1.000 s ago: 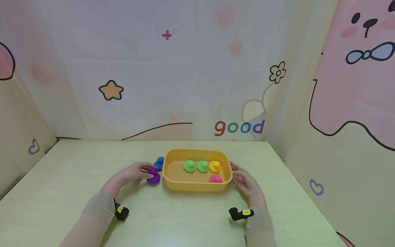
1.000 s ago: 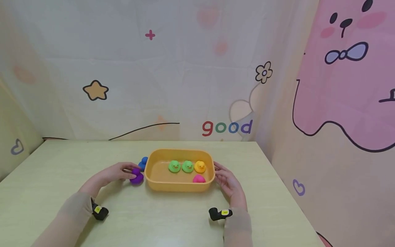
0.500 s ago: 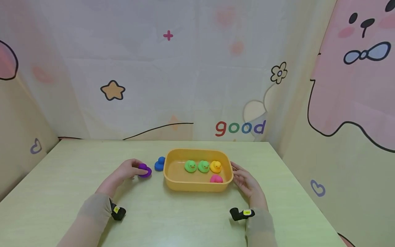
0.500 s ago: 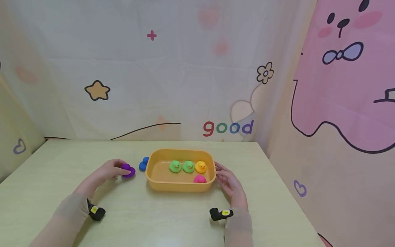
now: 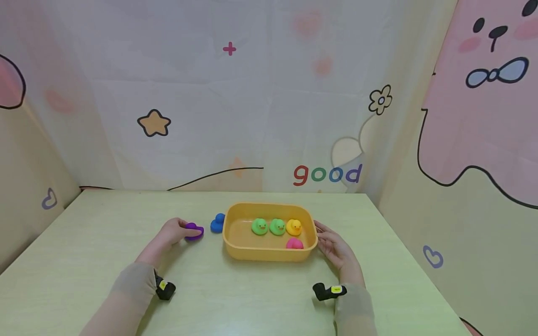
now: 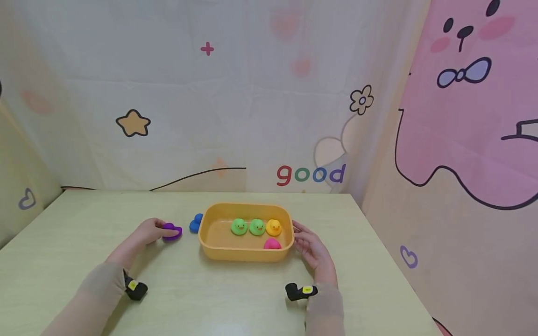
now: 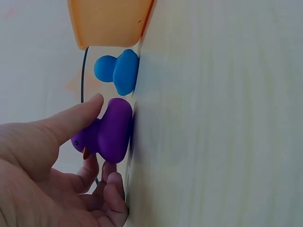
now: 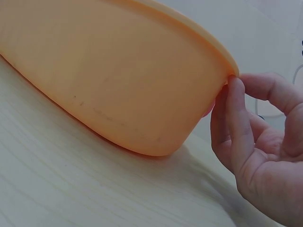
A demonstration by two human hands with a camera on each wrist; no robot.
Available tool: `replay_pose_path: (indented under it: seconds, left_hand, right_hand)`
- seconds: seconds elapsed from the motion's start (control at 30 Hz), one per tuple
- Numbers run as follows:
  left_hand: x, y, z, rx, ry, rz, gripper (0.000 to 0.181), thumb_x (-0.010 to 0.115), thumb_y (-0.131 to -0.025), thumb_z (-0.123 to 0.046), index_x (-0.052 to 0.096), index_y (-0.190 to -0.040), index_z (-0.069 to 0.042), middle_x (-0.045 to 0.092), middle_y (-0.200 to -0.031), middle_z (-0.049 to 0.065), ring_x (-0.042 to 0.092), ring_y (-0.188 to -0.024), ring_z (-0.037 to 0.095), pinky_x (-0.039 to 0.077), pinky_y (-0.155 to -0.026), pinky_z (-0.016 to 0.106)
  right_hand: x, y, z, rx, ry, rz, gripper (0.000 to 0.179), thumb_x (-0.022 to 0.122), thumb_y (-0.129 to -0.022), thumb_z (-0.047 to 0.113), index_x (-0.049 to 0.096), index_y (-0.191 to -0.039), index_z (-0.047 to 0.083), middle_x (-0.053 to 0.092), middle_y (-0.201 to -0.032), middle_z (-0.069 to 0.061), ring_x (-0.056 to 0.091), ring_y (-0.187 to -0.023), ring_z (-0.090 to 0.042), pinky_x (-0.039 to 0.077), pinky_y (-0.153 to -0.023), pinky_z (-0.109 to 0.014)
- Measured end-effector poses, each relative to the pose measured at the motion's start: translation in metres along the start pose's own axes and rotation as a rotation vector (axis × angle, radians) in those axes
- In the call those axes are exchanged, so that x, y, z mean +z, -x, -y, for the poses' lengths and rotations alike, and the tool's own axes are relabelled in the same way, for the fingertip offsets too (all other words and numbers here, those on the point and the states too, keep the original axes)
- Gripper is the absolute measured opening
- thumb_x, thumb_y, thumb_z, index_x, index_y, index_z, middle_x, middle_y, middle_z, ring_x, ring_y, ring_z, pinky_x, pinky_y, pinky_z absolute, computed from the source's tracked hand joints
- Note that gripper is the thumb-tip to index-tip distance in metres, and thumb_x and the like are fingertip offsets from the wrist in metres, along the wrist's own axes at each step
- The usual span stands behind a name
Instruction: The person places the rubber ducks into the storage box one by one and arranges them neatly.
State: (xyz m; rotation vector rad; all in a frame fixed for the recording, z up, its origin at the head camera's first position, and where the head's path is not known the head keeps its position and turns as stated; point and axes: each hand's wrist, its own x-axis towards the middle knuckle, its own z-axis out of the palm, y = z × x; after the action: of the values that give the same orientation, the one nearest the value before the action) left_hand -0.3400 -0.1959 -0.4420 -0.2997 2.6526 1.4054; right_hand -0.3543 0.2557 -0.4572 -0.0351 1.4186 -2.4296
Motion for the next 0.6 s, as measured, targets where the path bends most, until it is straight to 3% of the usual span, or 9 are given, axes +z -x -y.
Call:
replay_pose_path:
  seconds: [0.17,0.33,0.5,0.6]
  left_hand:
    - [0.002,0.002,-0.003,-0.030,-0.039,0.013,0.052,0.076,-0.083,-0.025,0.047,-0.111,0.008,0.049,-0.101,0.016,0.044,-0.092,0.028,0.038,-0.074,0.032]
    - [0.003,0.003,-0.005,-0.025,-0.076,0.027,0.052,0.077,-0.082,-0.025,0.046,-0.109,0.008,0.050,-0.099,0.016,0.045,-0.091,0.028,0.039,-0.075,0.033]
    - [0.000,0.002,-0.003,-0.011,-0.085,0.086,0.071,0.077,-0.082,-0.030,0.040,-0.129,0.009,0.050,-0.122,0.028,0.048,-0.111,0.038,0.043,-0.096,0.048]
    - [-0.009,0.001,-0.001,0.045,-0.117,0.150,0.078,0.076,-0.084,-0.032,0.037,-0.139,0.008,0.044,-0.136,0.032,0.045,-0.123,0.044,0.040,-0.104,0.056]
  right_hand:
    - [0.001,0.002,0.002,0.004,-0.010,-0.013,0.051,0.039,-0.099,-0.007,0.035,-0.148,0.004,0.067,-0.111,0.000,0.067,-0.085,-0.008,0.056,-0.079,-0.018]
    - [0.002,0.003,0.003,-0.007,0.005,-0.001,0.055,0.039,-0.099,-0.007,0.027,-0.152,0.001,0.066,-0.112,0.000,0.067,-0.084,-0.008,0.056,-0.078,-0.017]
    - [-0.001,0.001,0.000,-0.008,-0.016,-0.014,0.043,0.040,-0.099,-0.007,0.048,-0.138,0.008,0.066,-0.112,-0.001,0.067,-0.084,-0.009,0.056,-0.077,-0.017]
    - [-0.002,0.000,-0.001,-0.004,-0.013,-0.021,0.041,0.041,-0.100,-0.006,0.050,-0.137,0.010,0.066,-0.113,-0.001,0.067,-0.085,-0.008,0.056,-0.078,-0.017]
